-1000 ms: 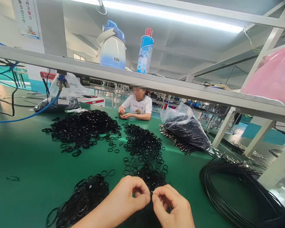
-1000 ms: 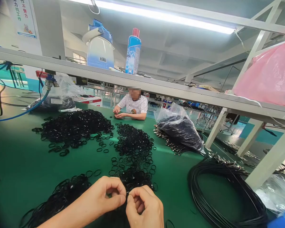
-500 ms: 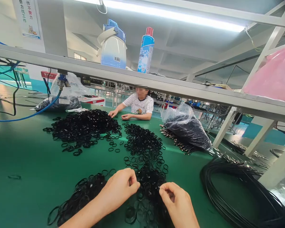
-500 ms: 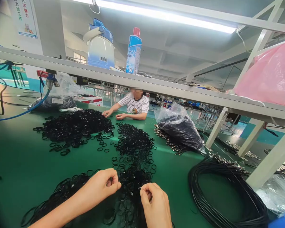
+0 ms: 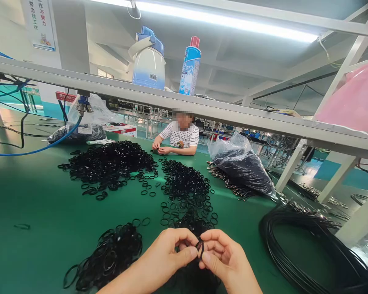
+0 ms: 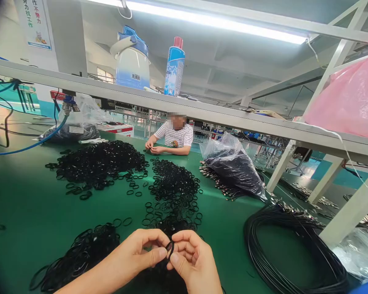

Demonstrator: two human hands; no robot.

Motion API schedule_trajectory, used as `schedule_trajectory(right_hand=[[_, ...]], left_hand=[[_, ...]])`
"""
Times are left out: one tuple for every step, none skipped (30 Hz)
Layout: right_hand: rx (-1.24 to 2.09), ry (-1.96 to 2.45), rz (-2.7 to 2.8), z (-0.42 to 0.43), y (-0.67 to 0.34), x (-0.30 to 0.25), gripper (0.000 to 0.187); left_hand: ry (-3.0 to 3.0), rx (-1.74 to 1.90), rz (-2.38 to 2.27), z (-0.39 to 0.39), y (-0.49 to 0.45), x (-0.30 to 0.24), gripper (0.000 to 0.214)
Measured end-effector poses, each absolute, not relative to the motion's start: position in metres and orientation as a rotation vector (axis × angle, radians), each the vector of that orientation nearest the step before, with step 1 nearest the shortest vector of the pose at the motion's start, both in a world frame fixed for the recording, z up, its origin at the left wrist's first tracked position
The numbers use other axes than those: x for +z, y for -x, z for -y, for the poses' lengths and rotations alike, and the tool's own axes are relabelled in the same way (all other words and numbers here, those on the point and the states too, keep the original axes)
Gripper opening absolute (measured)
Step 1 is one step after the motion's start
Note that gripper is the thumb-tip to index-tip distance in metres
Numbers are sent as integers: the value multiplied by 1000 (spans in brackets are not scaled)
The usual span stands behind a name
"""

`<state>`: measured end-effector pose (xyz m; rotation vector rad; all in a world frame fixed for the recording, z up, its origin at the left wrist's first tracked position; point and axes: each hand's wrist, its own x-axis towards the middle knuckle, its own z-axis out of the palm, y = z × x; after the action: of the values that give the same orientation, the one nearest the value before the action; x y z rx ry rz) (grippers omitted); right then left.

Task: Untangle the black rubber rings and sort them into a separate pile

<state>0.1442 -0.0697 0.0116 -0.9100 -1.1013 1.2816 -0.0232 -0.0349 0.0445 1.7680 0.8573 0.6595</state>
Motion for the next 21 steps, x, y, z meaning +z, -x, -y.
schedule_trajectory(right_hand=[[1269, 927, 1101, 70, -144, 12, 34], [1249, 950, 1104, 71, -144, 13, 34], [1224, 982, 1109, 71, -143, 14, 33], [1194, 1019, 1116, 72, -143, 14, 33], [1161, 1057, 1125, 73, -142, 15, 34], [1130, 1092, 1134, 73, -142, 15, 35], [1101, 1126, 1145, 74, -141, 16, 35], [1072, 1157, 1160, 75, -140, 17, 35], [1042, 1185, 1179, 76, -139, 18, 33], [1011, 1210, 1200, 77, -138, 18, 32], [981, 1233, 1221, 77, -137, 19, 30], [950, 1256, 1241, 78, -136, 19, 28], [918, 1275, 1259, 79, -135, 18, 27], [890, 1293, 1270, 79, -134, 18, 26], [868, 1308, 1276, 80, -133, 17, 25], [854, 1319, 1279, 80, -132, 16, 24], [845, 1325, 1281, 80, -132, 16, 24], [841, 1328, 1285, 80, -131, 15, 24], [840, 1332, 1291, 80, -131, 14, 24], [839, 1335, 1302, 80, -131, 13, 23], [834, 1336, 1317, 80, -130, 13, 22]], left_hand=[[-1765, 678, -894, 35, 23, 44, 16], [-1765, 700, -933, 35, 22, 44, 15], [-1767, 715, -965, 35, 22, 44, 15], [-1767, 717, -988, 35, 22, 44, 15], [-1763, 709, -1001, 35, 22, 44, 15], [-1759, 697, -1008, 35, 21, 44, 15], [-1757, 683, -1014, 35, 21, 44, 15], [-1761, 675, -1021, 35, 21, 45, 15], [-1772, 675, -1032, 35, 20, 45, 14], [-1786, 679, -1048, 35, 20, 45, 13], [-1802, 683, -1065, 36, 20, 45, 13], [-1815, 684, -1077, 36, 19, 45, 12], [-1824, 684, -1086, 37, 19, 45, 11], [-1833, 686, -1092, 37, 18, 45, 11], [-1839, 689, -1099, 38, 18, 45, 11], [-1845, 691, -1106, 38, 17, 45, 11], [-1852, 694, -1113, 39, 16, 45, 11], [-1857, 693, -1124, 39, 16, 45, 11], [-1861, 689, -1137, 39, 15, 45, 10], [-1866, 680, -1150, 40, 14, 46, 10], [-1871, 672, -1161, 40, 14, 46, 10]])
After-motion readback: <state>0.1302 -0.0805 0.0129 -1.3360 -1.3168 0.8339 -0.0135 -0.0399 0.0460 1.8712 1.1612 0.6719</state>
